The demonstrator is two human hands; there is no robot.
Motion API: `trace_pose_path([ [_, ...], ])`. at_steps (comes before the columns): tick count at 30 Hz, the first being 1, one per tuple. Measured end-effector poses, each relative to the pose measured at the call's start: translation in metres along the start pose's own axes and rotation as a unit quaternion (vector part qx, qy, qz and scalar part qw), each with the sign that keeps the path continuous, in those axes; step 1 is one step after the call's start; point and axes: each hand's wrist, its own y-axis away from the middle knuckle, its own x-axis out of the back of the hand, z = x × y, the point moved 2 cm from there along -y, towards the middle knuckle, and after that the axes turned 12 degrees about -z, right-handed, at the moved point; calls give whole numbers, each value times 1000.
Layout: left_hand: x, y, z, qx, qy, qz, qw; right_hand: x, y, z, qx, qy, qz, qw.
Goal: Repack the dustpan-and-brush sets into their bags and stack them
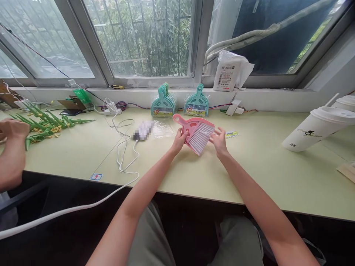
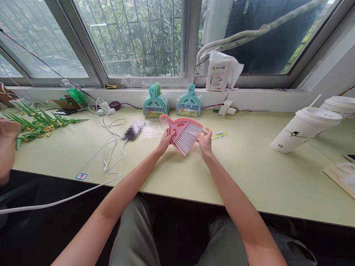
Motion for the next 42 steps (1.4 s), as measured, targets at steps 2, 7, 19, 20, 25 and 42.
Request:
trace_pose_path([
  [2,-4,6,9,-55,-68,29,996,3,7,-17,109,174,69,976],
  [7,-29,25,25,-117,-151,-7,982,-18,29,-48,225,463,-19,857],
  [19,-33,10,15,-115,-43,-98,988,-21,26,-35,172,369,11,913],
  [20,-34,11,15,-120,-44,-93,987,-21,27,-37,175,369,11,913],
  [25,-32,26,26,-147,-127,13,981,-33,35,-51,211,446,-1,870],
  [42,-40,19,5,-96,-33,3,995,-35,32,-54,126,468,36,874],
])
